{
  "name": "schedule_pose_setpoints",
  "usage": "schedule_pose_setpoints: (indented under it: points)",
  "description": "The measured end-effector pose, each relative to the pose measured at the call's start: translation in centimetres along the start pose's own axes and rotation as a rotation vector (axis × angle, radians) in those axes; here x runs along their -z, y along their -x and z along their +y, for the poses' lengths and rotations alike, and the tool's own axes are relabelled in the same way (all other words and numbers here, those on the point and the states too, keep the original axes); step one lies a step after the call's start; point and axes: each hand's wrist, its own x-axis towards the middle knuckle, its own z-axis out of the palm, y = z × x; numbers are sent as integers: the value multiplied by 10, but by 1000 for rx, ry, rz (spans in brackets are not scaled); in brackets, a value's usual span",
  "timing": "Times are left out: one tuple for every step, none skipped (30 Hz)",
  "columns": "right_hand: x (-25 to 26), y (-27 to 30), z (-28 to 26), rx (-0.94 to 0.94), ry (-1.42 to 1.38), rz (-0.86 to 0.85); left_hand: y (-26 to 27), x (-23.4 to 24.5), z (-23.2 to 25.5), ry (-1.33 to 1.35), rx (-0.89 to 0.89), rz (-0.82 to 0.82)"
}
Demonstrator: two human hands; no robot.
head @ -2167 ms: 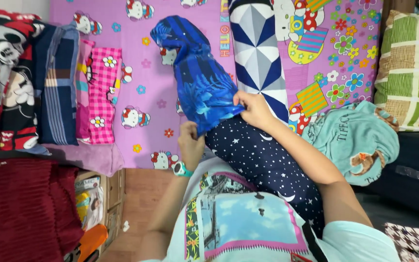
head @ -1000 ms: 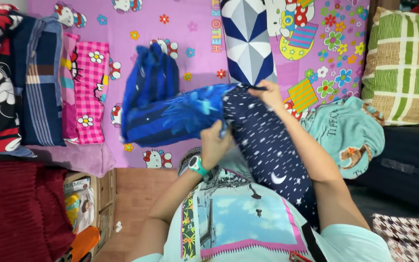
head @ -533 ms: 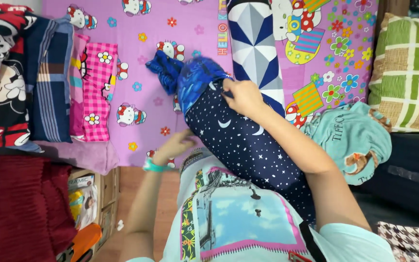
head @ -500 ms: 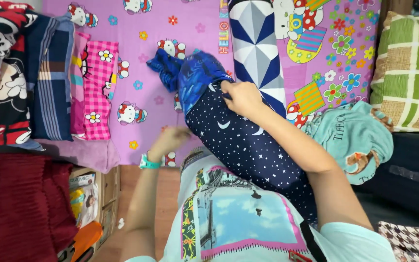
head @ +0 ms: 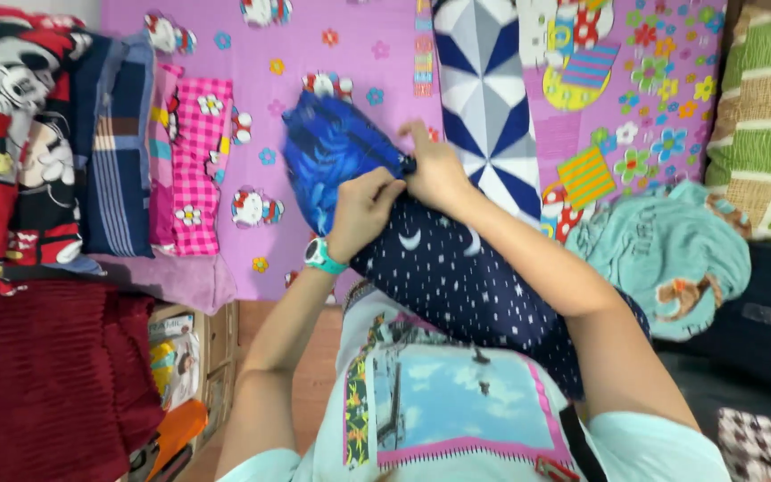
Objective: The person inserts a dark blue pillow with a star and moon pattern into a blue patterned pillowcase on a bed. They repeatedly push the pillow into the case, adjust the opening, and smooth the fabric to fit the pillow inside.
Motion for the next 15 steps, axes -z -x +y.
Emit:
schedule_pose_setpoints:
  points:
    - [-11,1,8,-22,-10,3,11,-8,6,15,18,-34]
    - [-18,-11,18,-21,-11,18,8,-15,10,22,16,-50]
    - [-25,-24,28,-44,-3,17,4,-22,13,41,-10,-35]
    - [-37,-30,35,-76,-5,6,6,-26,16,58,-20,-27]
    - [-49,-33,42,-108,-7,-5,9,-27,17,74,-31,-18]
    - [-55,-36,51,-143,9,-7,10,-27,18,85,-5,-22]
    - [-55,-39,62,-177,25,-8,12,-25,17,97,21,-25]
    - [-54,-39,70,-211,42,-10,14,-23,17,109,47,-26]
    - [-45,-36,80,-191,-38,-72,19,-20,18,122,46,38]
    - [-29,-36,90,-166,-122,-128,23,-14,19,129,36,101]
    - [-8,-28,100,-227,-361,-388,27,-8,19,135,26,165]
    - [10,-22,105,-291,-591,-650,30,-6,18,159,29,203]
    - [23,-12,106,-484,-827,-768,34,-5,17,183,32,242]
    - [39,6,104,-693,-1061,-879,38,-8,17,215,40,277]
    - [45,15,97,-627,-985,-840,39,-14,15,216,40,286]
